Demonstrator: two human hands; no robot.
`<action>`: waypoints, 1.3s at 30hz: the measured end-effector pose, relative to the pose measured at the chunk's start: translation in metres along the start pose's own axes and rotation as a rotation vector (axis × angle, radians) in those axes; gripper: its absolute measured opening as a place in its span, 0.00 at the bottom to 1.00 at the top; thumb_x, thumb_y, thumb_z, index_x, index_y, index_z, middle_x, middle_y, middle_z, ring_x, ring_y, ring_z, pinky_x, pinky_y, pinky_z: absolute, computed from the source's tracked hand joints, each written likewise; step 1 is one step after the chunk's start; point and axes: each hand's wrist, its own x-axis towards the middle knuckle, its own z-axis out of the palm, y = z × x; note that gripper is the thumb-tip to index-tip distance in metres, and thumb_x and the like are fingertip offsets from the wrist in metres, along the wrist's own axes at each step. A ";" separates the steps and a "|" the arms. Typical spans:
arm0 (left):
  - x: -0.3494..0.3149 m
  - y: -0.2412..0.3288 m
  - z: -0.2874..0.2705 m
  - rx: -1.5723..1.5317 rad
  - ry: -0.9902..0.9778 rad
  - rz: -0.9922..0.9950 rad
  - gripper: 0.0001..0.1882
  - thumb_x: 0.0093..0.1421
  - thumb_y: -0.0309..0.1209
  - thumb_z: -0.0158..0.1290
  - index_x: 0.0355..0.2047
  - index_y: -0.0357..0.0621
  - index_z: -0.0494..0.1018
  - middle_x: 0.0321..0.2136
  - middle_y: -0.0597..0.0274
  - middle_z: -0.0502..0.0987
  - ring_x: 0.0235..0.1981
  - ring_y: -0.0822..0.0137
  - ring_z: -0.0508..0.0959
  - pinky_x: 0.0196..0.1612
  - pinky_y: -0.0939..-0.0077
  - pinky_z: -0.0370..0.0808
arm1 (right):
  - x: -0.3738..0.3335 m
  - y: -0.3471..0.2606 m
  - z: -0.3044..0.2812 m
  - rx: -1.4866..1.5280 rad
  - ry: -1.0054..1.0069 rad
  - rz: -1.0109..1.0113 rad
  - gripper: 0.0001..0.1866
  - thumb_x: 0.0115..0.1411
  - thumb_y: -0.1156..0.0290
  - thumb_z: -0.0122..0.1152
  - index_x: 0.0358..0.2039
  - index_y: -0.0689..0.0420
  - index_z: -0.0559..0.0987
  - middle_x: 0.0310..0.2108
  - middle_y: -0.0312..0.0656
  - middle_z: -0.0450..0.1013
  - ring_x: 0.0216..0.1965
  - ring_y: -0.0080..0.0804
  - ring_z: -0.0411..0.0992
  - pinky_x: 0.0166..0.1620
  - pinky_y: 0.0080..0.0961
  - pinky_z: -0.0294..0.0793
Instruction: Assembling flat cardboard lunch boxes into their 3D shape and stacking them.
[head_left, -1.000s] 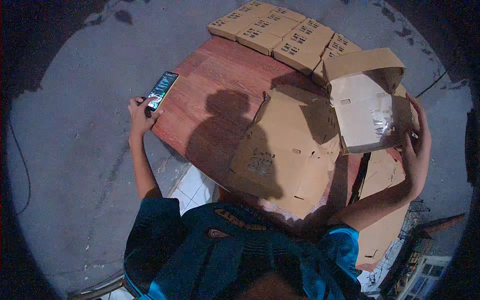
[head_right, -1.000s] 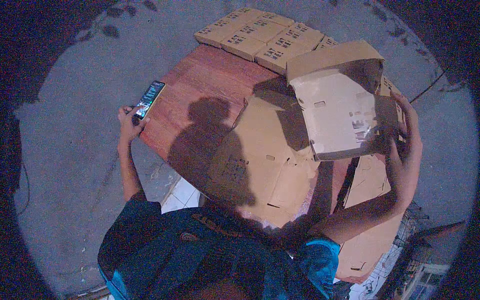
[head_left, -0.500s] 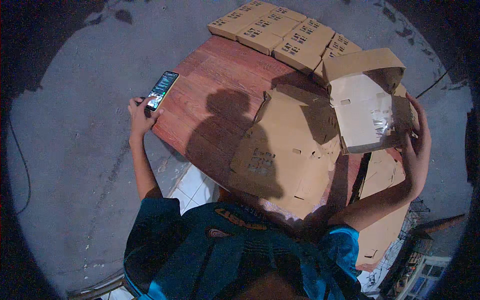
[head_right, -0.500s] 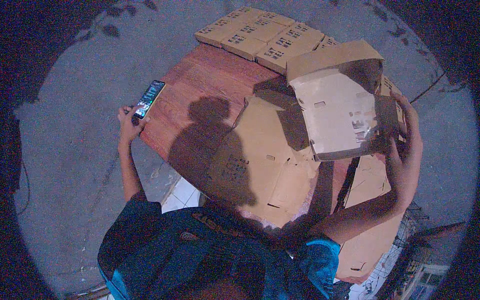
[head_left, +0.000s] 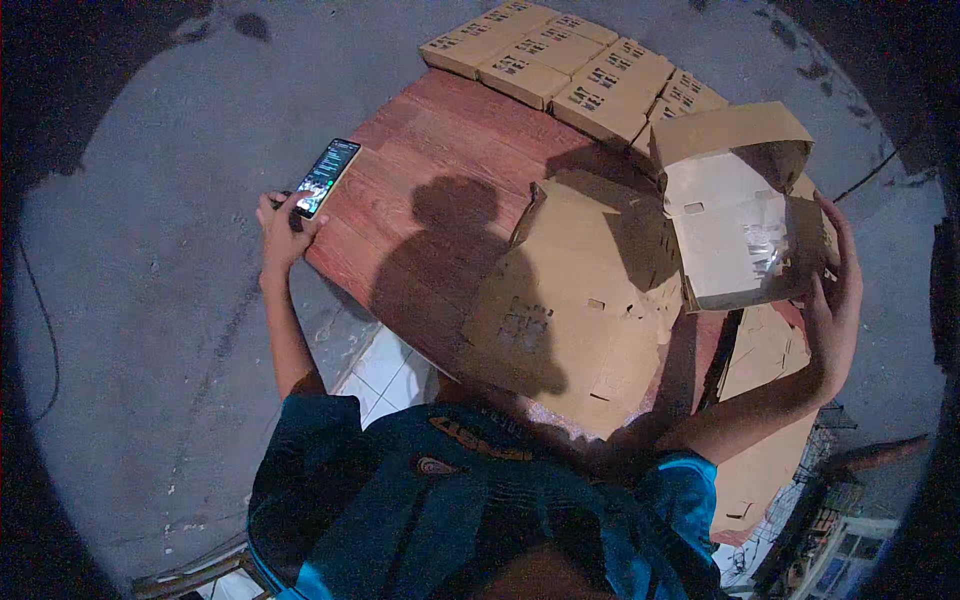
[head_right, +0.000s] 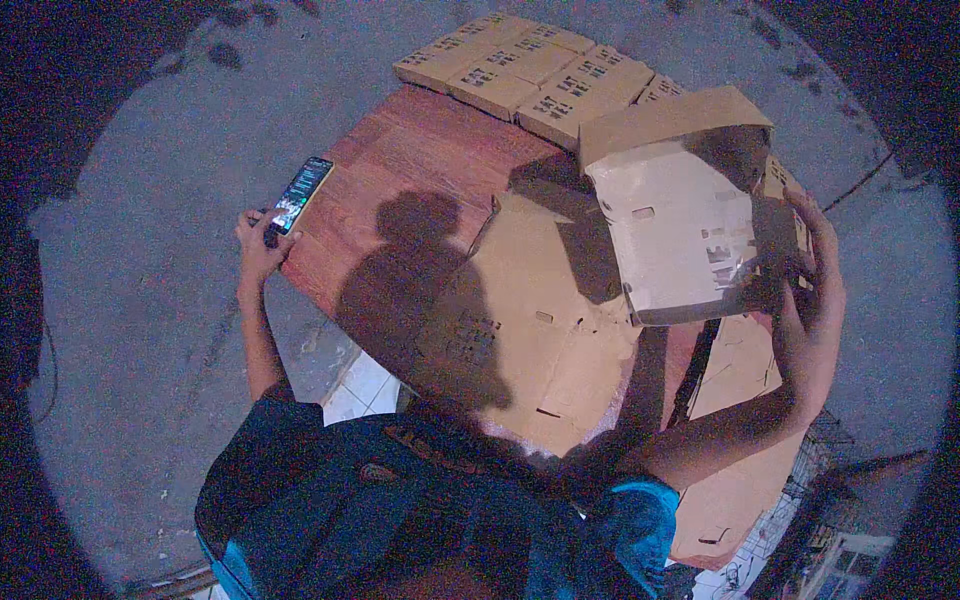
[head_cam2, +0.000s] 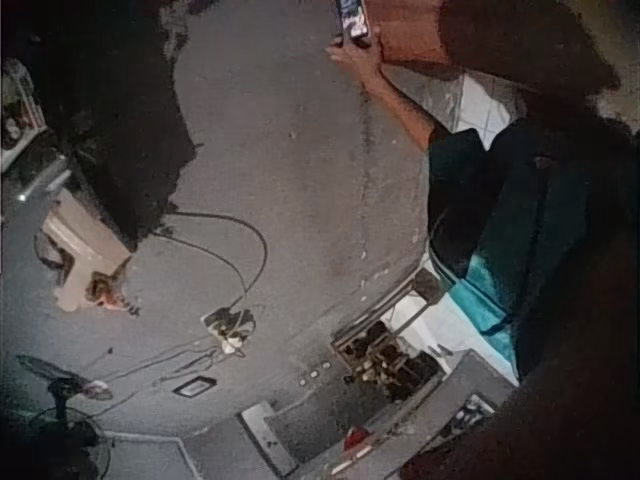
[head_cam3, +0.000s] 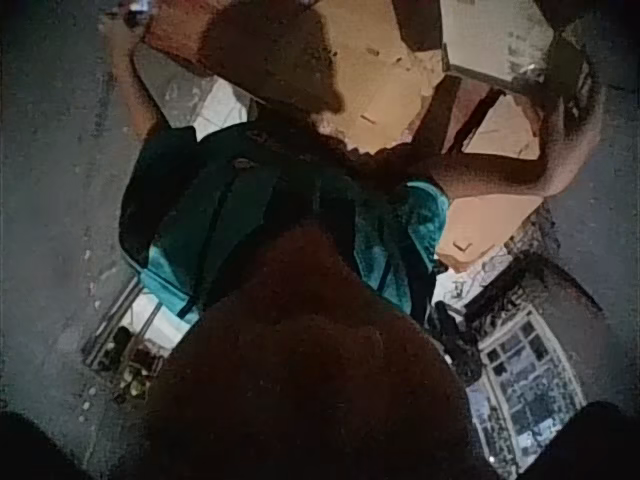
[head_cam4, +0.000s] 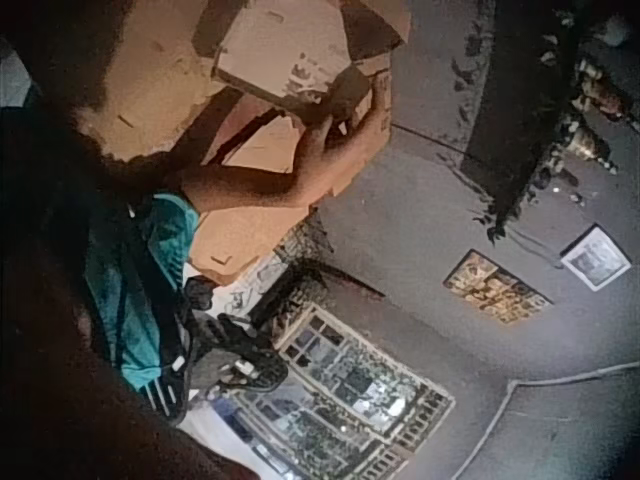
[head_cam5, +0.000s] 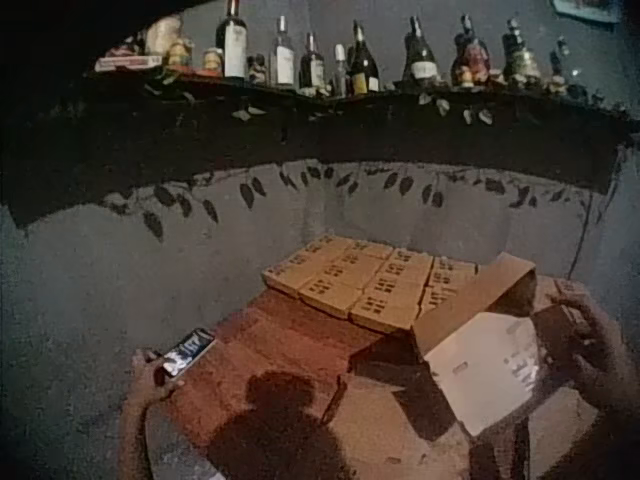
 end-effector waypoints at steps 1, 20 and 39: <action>-0.001 0.000 0.000 0.000 0.001 -0.001 0.32 0.45 0.55 0.69 0.47 0.56 0.79 0.43 0.53 0.65 0.48 0.52 0.64 0.55 0.53 0.62 | 0.000 0.000 0.000 0.096 -0.033 0.039 0.39 0.52 0.94 0.40 0.66 0.55 0.64 0.63 0.43 0.65 0.56 0.36 0.71 0.52 0.29 0.78; 0.023 -0.023 0.005 0.158 -0.363 -0.151 0.43 0.42 0.64 0.66 0.60 0.74 0.71 0.51 0.52 0.60 0.50 0.47 0.62 0.56 0.51 0.64 | 0.001 -0.001 0.000 0.016 -0.027 0.035 0.38 0.54 0.93 0.40 0.66 0.55 0.64 0.64 0.43 0.64 0.53 0.33 0.73 0.50 0.26 0.78; -0.018 0.001 0.010 0.095 0.166 -0.146 0.33 0.40 0.58 0.71 0.46 0.60 0.80 0.44 0.52 0.64 0.48 0.48 0.64 0.52 0.51 0.65 | 0.004 0.001 -0.002 -0.047 -0.049 -0.004 0.40 0.53 0.93 0.38 0.68 0.55 0.63 0.64 0.44 0.64 0.55 0.35 0.72 0.52 0.30 0.78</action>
